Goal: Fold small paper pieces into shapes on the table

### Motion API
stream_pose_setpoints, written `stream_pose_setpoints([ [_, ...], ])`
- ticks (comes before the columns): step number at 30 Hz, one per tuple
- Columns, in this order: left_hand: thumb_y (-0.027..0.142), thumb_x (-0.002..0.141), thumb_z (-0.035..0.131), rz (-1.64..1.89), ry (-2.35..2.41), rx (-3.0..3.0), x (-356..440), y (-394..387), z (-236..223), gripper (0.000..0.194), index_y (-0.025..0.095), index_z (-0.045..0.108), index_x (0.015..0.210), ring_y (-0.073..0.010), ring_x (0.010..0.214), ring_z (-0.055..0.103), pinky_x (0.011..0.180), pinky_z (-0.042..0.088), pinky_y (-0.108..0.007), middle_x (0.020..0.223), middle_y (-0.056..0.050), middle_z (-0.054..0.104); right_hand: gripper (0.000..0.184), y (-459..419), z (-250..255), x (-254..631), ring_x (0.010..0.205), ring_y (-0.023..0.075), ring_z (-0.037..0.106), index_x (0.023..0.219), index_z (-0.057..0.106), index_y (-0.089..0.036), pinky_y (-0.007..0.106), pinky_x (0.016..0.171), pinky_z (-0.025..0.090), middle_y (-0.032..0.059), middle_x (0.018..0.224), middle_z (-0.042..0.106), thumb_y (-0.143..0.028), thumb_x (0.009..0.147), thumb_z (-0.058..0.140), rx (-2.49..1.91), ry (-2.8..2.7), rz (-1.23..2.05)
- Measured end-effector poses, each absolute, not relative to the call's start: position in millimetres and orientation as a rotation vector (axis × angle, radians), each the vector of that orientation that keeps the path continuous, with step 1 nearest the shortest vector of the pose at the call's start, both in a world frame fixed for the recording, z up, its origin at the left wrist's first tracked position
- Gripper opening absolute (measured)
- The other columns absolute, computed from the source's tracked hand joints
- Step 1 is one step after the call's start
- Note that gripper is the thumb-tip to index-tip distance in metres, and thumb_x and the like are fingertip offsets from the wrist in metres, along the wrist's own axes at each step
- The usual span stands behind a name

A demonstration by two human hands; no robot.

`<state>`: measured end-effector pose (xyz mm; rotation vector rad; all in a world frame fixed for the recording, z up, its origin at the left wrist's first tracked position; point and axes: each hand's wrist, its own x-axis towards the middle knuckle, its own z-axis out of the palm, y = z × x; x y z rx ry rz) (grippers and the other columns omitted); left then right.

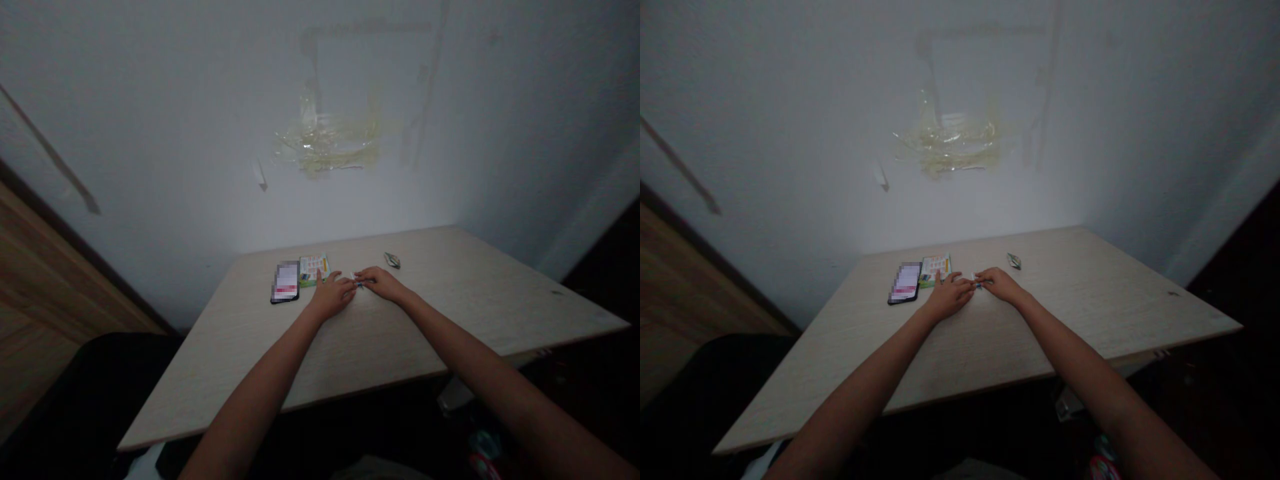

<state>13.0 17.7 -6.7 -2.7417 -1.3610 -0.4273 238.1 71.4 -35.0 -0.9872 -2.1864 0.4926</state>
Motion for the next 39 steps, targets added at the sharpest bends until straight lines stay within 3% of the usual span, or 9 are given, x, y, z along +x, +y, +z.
stream_pose_setpoints([
  [6,0.048,0.099,0.044,-0.391,-1.37,-2.735,13.6,16.5,-6.2,0.033,0.041,0.062,0.126,-0.0341,0.139,0.037,0.108,0.006,-0.081,0.137,0.002,0.062,0.025,73.7,-35.4,238.7,0.113,0.0255,0.065,0.105,0.077,-0.025,0.043,0.104,0.046,0.0076,0.117,0.073,-0.025,0.083,0.066,-1.001,-2.176,0.523],
  [14,0.041,0.1,0.042,-0.388,-1.425,-2.793,11.2,18.5,-8.9,0.035,0.048,0.055,0.132,-0.0298,0.139,0.038,0.108,0.004,-0.081,0.142,0.006,0.057,0.023,74.6,-35.9,239.8,0.114,0.0256,0.066,0.104,0.078,-0.024,0.044,0.105,0.046,0.0079,0.117,0.073,-0.027,0.084,0.066,-0.995,-2.165,0.546],
  [21,0.047,0.099,0.042,-0.305,-1.448,-2.835,7.7,18.5,-9.2,0.04,0.053,0.047,0.138,-0.0327,0.141,0.033,0.108,0.006,-0.081,0.15,0.008,0.048,0.024,75.1,-36.5,239.5,0.114,0.0251,0.065,0.104,0.077,-0.022,0.044,0.106,0.045,0.009,0.119,0.072,-0.023,0.084,0.065,-1.002,-2.166,0.562],
  [27,0.044,0.099,0.044,-0.338,-1.405,-2.825,8.9,16.2,-9.2,0.039,0.051,0.05,0.136,-0.0325,0.14,0.034,0.111,0.012,-0.077,0.149,0.007,0.049,0.023,74.9,-35.8,238.9,0.113,0.026,0.066,0.102,0.078,-0.023,0.045,0.105,0.046,0.0085,0.117,0.073,-0.024,0.082,0.067,-1.002,-2.148,0.577],
  [39,0.04,0.099,0.045,-0.35,-1.377,-2.817,13.5,15.7,-11.4,0.039,0.053,0.052,0.134,-0.0295,0.138,0.036,0.111,0.01,-0.076,0.142,0.004,0.055,0.024,76.3,-37.3,241.2,0.113,0.0256,0.066,0.102,0.078,-0.022,0.046,0.105,0.046,0.0096,0.118,0.072,-0.023,0.082,0.066,-0.983,-2.139,0.618],
])
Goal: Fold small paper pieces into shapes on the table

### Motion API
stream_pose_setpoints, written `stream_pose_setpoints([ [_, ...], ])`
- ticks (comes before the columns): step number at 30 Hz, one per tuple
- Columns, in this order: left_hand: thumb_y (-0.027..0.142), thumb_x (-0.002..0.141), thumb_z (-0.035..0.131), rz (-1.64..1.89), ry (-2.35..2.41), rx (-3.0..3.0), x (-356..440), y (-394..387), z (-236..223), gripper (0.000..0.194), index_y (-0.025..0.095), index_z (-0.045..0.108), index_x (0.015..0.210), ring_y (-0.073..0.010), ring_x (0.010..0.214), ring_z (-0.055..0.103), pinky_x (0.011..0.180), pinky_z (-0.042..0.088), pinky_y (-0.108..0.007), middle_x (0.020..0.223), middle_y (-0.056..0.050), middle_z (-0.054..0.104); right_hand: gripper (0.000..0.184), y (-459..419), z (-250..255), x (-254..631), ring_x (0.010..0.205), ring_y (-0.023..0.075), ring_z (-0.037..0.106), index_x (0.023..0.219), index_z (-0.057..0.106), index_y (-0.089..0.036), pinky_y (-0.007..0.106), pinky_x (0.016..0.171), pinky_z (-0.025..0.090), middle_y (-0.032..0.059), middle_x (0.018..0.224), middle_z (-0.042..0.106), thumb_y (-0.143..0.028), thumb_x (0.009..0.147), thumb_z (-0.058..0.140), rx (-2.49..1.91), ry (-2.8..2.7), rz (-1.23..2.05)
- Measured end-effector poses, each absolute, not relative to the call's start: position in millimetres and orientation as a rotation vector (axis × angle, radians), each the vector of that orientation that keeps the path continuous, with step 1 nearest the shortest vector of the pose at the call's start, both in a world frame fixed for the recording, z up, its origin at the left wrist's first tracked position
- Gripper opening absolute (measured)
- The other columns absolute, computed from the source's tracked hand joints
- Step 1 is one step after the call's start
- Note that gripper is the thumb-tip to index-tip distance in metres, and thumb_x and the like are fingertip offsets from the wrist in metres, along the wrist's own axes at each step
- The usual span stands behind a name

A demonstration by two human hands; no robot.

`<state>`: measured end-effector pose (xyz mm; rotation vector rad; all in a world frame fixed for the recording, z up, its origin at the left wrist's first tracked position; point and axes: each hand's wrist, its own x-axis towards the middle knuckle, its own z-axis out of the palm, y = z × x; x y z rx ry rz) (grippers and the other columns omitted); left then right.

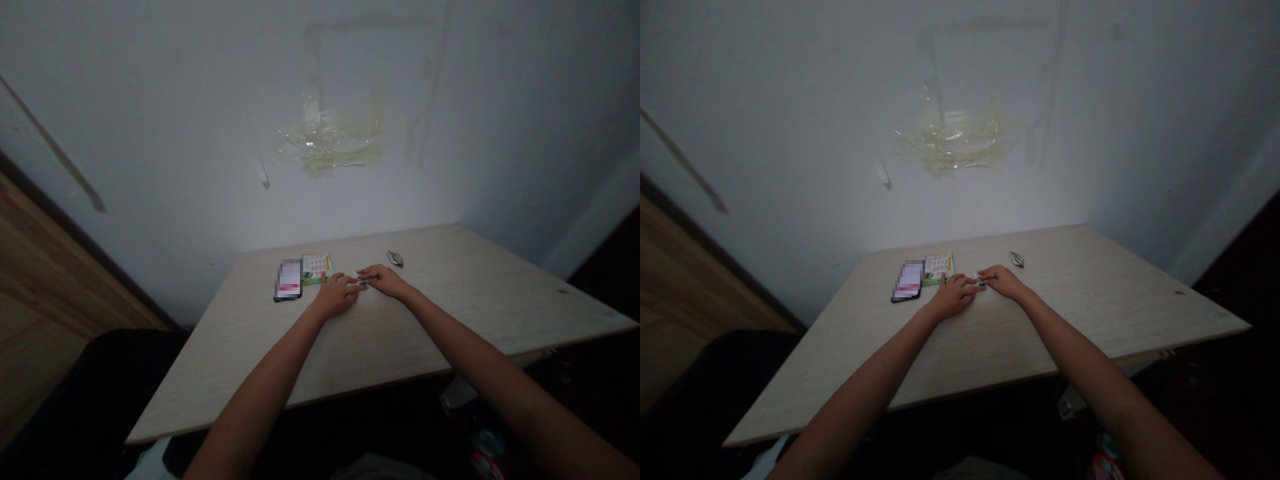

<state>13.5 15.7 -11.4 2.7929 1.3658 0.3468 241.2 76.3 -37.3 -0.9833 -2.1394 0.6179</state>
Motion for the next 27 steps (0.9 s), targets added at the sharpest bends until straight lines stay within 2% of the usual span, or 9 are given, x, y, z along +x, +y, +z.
stream_pose_setpoints([
  [4,0.037,0.098,0.047,0.382,1.345,2.757,11.8,17.9,-12.0,0.038,0.051,0.054,0.133,-0.0287,0.141,0.034,0.112,0.008,-0.076,0.145,0.006,0.054,0.023,75.0,-36.5,241.5,0.114,0.0256,0.066,0.1,0.078,-0.023,0.046,0.106,0.045,0.0088,0.118,0.073,-0.022,0.082,0.065,-0.984,-2.144,0.585],
  [11,0.046,0.099,0.044,0.396,1.349,2.628,9.2,21.8,-11.1,0.038,0.046,0.055,0.135,-0.0287,0.148,0.025,0.111,0.002,-0.076,0.146,0.006,0.055,0.023,71.9,-35.9,241.7,0.115,0.0261,0.065,0.102,0.078,-0.025,0.046,0.105,0.046,0.0073,0.118,0.073,-0.032,0.082,0.069,-0.99,-2.141,0.565],
  [17,0.045,0.1,0.041,0.42,1.399,2.642,10.4,20.3,-12.0,0.039,0.042,0.055,0.136,-0.0272,0.148,0.026,0.114,0.006,-0.074,0.145,0.004,0.056,0.031,69.9,-37.4,241.5,0.116,0.0266,0.064,0.111,0.075,-0.025,0.045,0.106,0.045,0.0072,0.119,0.073,-0.037,0.084,0.068,-0.975,-2.169,0.513],
  [21,0.046,0.099,0.042,0.445,1.415,2.693,11.1,16.9,-9.7,0.037,0.043,0.058,0.133,-0.0288,0.146,0.028,0.113,0.006,-0.075,0.144,0.005,0.057,0.028,69.3,-36.6,241.4,0.116,0.027,0.064,0.109,0.076,-0.025,0.046,0.106,0.045,0.0074,0.12,0.072,-0.034,0.083,0.068,-0.973,-2.175,0.493],
  [27,0.052,0.098,0.041,0.493,1.563,2.758,13.0,14.3,-6.1,0.036,0.05,0.06,0.128,-0.0338,0.145,0.03,0.109,-0.002,-0.08,0.144,0.008,0.056,0.024,66.9,-31.3,238.5,0.116,0.0268,0.064,0.105,0.077,-0.026,0.047,0.107,0.044,0.0069,0.119,0.072,-0.03,0.083,0.068,-0.978,-2.217,0.469],
])
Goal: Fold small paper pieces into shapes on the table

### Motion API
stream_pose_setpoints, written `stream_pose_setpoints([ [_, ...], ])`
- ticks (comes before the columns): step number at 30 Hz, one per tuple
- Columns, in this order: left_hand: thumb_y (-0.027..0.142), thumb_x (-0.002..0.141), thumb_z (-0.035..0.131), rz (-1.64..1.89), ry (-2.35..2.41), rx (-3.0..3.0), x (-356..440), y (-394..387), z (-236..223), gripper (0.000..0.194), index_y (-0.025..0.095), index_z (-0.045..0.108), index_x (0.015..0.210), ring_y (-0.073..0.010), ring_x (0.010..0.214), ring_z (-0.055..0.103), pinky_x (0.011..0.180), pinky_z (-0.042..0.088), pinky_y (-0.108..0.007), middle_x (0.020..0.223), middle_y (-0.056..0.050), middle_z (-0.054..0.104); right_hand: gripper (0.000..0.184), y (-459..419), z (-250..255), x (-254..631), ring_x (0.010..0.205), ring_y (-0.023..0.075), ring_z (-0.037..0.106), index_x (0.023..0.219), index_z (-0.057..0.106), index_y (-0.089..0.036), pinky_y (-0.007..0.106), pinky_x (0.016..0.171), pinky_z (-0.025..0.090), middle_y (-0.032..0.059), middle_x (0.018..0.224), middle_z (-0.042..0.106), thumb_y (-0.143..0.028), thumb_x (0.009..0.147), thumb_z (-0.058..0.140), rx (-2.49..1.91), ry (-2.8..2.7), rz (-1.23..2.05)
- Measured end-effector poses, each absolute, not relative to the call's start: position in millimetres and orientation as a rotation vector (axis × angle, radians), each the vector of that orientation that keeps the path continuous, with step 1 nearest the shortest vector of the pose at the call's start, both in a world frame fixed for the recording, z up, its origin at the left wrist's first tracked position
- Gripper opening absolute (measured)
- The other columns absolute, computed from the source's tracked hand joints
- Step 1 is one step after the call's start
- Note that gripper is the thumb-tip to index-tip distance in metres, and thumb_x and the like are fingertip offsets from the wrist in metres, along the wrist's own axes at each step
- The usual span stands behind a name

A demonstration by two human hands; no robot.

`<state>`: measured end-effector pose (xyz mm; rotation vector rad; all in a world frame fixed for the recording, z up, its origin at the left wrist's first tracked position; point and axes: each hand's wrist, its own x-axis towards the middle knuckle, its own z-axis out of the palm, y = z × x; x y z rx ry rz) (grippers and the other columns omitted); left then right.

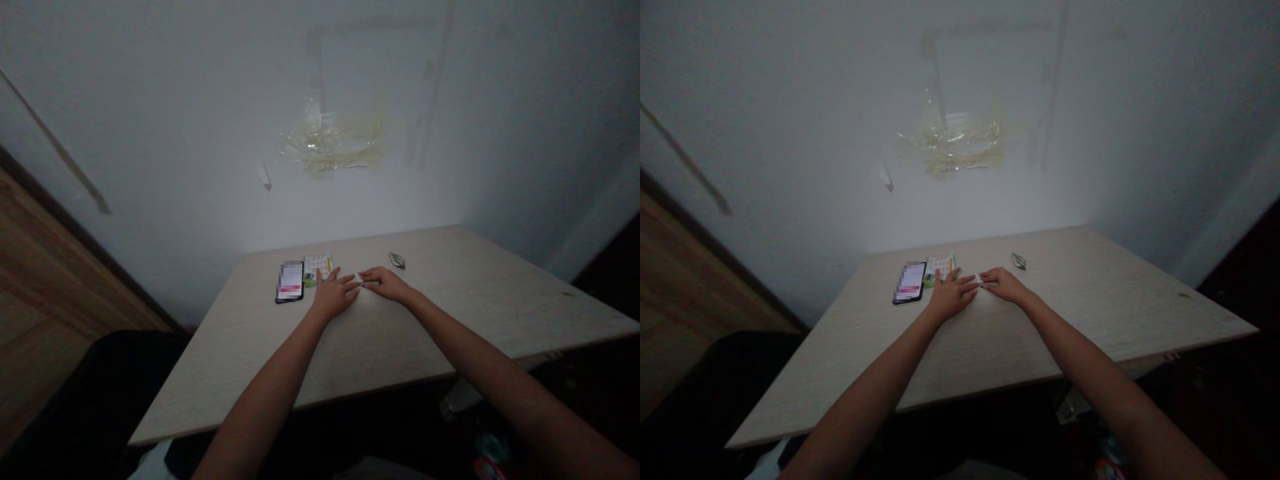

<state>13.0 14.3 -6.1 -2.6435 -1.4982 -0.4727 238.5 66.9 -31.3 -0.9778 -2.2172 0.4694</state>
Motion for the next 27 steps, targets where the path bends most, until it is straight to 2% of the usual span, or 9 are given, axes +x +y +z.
stream_pose_setpoints([
  [8,0.051,0.098,0.039,-0.481,-1.566,-2.558,13,23,-9,0.036,0.051,0.062,0.126,-0.0359,0.143,0.033,0.109,-0.006,-0.079,0.143,0.008,0.057,0.025,69,-33,237,0.115,0.0268,0.065,0.104,0.078,-0.025,0.048,0.107,0.043,0.0085,0.119,0.072,-0.031,0.082,0.068,-0.969,-2.219,0.479],
  [19,0.049,0.097,0.039,-0.495,-1.639,-2.462,17,40,-13,0.04,0.046,0.059,0.132,-0.0389,0.143,0.032,0.107,-0.01,-0.08,0.146,0.002,0.055,0.025,73,-38,239,0.115,0.0263,0.064,0.103,0.078,-0.025,0.047,0.107,0.045,0.008,0.118,0.073,-0.031,0.08,0.069,-0.987,-2.193,0.497],
  [27,0.052,0.098,0.035,-0.468,-1.72,-2.5,17,36,-13,0.042,0.047,0.055,0.135,-0.0394,0.145,0.027,0.106,-0.005,-0.082,0.154,0.005,0.045,0.029,70,-36,240,0.115,0.0256,0.064,0.105,0.077,-0.024,0.046,0.108,0.043,0.0074,0.118,0.073,-0.019,0.077,0.069,-0.993,-2.188,0.548],
])
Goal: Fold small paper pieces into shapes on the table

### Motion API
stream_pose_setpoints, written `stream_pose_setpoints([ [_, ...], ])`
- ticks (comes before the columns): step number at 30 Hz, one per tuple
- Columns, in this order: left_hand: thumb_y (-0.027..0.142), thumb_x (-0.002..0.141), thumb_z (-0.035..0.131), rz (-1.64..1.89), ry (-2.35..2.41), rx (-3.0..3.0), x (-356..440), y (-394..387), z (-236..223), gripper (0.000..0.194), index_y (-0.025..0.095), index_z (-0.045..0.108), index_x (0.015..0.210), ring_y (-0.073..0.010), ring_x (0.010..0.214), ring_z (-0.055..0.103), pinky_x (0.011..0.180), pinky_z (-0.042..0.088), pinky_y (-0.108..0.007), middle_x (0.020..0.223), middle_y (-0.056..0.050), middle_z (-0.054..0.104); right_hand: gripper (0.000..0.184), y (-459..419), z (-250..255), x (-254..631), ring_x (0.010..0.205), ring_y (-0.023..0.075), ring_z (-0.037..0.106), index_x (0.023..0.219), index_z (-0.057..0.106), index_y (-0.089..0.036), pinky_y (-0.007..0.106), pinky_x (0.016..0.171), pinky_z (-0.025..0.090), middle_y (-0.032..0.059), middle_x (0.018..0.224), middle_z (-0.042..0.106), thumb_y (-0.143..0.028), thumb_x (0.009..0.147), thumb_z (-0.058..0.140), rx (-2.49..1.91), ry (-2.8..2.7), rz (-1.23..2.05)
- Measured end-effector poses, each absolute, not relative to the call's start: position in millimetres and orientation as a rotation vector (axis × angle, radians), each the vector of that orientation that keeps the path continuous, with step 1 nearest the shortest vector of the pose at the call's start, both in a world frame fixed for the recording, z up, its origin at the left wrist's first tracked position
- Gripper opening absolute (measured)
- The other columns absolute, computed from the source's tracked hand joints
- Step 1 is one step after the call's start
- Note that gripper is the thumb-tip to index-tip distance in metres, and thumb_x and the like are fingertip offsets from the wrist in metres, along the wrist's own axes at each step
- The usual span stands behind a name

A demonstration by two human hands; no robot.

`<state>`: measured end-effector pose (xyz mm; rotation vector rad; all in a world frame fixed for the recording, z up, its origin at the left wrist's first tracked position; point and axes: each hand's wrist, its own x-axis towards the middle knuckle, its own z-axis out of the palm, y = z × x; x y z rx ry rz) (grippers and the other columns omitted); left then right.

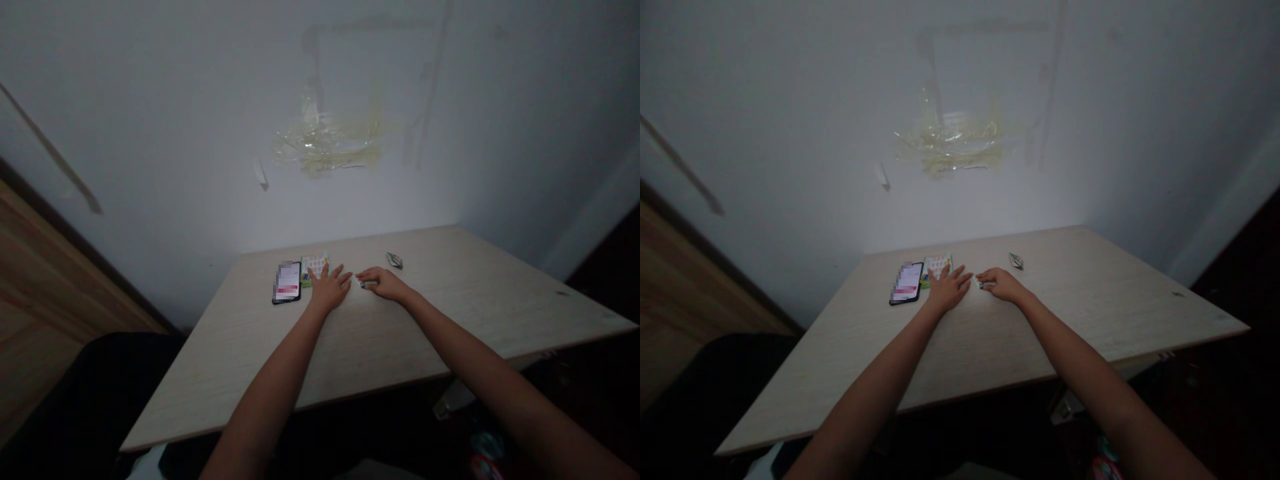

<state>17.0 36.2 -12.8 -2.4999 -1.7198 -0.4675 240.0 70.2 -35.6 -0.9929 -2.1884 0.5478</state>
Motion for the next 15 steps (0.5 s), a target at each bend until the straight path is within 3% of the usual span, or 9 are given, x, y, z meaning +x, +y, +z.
stream_pose_setpoints([
  [9,0.054,0.099,0.036,-0.46,-1.764,-2.511,14,26,-12,0.041,0.046,0.057,0.133,-0.0381,0.144,0.029,0.106,0.004,-0.083,0.151,0.004,0.049,0.045,65,-33,242,0.11,0.0229,0.061,0.1,0.078,-0.023,0.041,0.102,0.045,0.0077,0.112,0.071,0.003,0.072,0.054,-0.958,-2.225,0.339],
  [11,0.053,0.099,0.038,-0.474,-1.76,-2.526,13,25,-12,0.041,0.044,0.057,0.133,-0.0373,0.144,0.03,0.107,0.005,-0.083,0.151,0.003,0.049,0.044,62,-30,241,0.104,0.0228,0.062,0.101,0.078,-0.023,0.04,0.099,0.047,0.0073,0.104,0.073,0.002,0.075,0.053,-0.99,-2.258,0.299],
  [15,0.05,0.099,0.042,-0.495,-1.691,-2.595,12,22,-10,0.04,0.04,0.056,0.135,-0.0341,0.143,0.032,0.109,0.004,-0.08,0.15,0.001,0.05,0.022,57,-25,239,0.104,0.0254,0.062,0.099,0.078,-0.021,0.04,0.097,0.048,0.0086,0.104,0.074,-0.018,0.084,0.063,-1.012,-2.275,0.251],
])
